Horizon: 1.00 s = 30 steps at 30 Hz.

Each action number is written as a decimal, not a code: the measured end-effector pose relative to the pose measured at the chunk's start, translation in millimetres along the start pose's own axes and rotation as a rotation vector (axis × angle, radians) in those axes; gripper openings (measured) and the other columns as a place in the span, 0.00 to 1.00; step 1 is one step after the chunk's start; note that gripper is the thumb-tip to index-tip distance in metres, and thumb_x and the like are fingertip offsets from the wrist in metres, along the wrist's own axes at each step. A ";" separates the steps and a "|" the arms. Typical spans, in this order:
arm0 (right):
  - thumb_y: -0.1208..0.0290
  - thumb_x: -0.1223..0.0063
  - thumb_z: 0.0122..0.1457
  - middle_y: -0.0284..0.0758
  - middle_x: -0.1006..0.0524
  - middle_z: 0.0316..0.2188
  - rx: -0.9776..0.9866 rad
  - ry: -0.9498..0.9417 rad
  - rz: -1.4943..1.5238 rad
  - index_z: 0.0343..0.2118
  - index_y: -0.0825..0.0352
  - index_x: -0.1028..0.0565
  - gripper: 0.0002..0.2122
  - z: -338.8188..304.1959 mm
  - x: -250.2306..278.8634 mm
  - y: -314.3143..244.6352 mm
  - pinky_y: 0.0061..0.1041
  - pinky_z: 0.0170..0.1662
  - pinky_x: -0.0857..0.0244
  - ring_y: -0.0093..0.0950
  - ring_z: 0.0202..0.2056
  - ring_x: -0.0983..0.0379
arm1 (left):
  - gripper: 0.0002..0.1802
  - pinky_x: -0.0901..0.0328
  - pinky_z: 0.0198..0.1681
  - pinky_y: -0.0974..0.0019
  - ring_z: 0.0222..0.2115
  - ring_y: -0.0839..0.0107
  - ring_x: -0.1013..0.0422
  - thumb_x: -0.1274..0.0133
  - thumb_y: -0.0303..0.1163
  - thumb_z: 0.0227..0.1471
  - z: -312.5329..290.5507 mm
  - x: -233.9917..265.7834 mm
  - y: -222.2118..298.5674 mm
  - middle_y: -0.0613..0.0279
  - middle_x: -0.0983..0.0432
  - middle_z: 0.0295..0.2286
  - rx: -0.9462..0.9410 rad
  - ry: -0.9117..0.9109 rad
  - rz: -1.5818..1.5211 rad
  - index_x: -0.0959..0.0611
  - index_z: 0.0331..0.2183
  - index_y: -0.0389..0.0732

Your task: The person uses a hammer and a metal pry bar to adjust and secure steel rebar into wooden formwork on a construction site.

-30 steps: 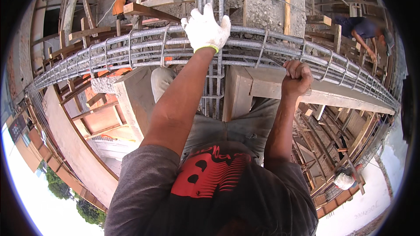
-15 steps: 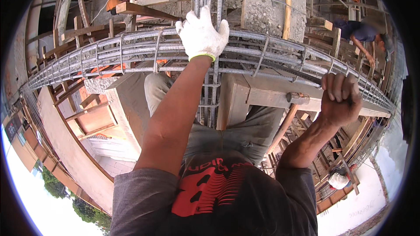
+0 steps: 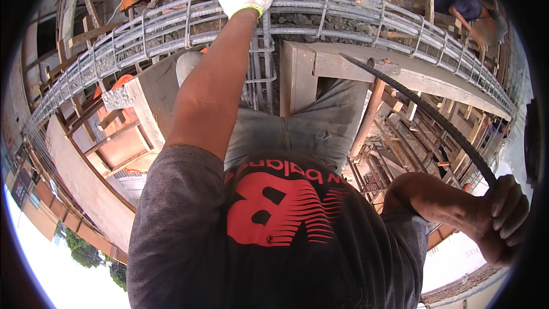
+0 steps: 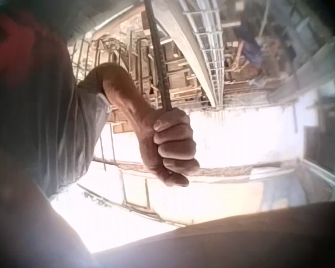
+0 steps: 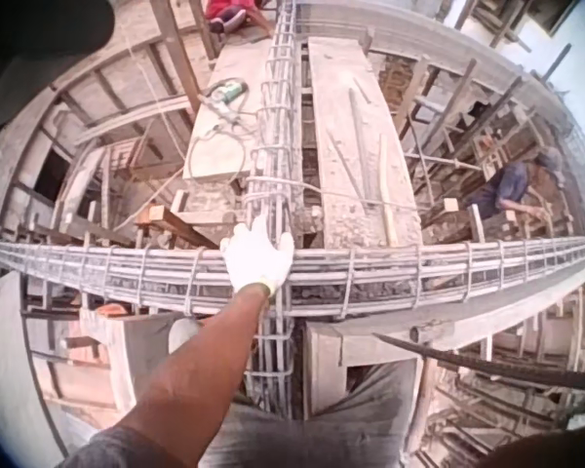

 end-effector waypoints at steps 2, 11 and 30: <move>0.58 0.56 0.59 0.23 0.44 0.13 0.075 0.106 -0.004 0.18 0.55 0.40 0.15 -20.4 21.2 58.9 0.25 0.28 0.48 0.19 0.16 0.49 | 0.34 0.43 0.52 0.47 0.43 0.47 0.29 0.52 0.54 0.51 -0.8 0.2 2.1 0.42 0.27 0.41 0.005 -0.003 -0.010 0.26 0.53 0.42; 0.64 0.59 0.58 0.29 0.48 0.13 -0.189 0.427 -0.219 0.15 0.62 0.46 0.17 -71.0 85.3 277.4 0.26 0.25 0.49 0.22 0.16 0.54 | 0.35 0.43 0.53 0.46 0.45 0.48 0.30 0.52 0.55 0.51 -4.7 1.3 3.0 0.41 0.28 0.44 -0.025 0.008 -0.034 0.26 0.54 0.42; 0.65 0.59 0.55 0.28 0.46 0.12 -0.193 0.486 -0.116 0.15 0.61 0.44 0.14 -59.6 81.1 280.1 0.27 0.26 0.45 0.21 0.16 0.54 | 0.39 0.46 0.57 0.50 0.48 0.52 0.31 0.57 0.61 0.51 12.8 -28.1 -23.1 0.42 0.30 0.46 -0.010 0.005 0.035 0.28 0.57 0.45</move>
Point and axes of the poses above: each hand's wrist, its own z-axis towards the middle knuckle, its own x-axis out of the back of the hand, y = z × x, the point moved 10 cm from there along z, towards the middle knuckle
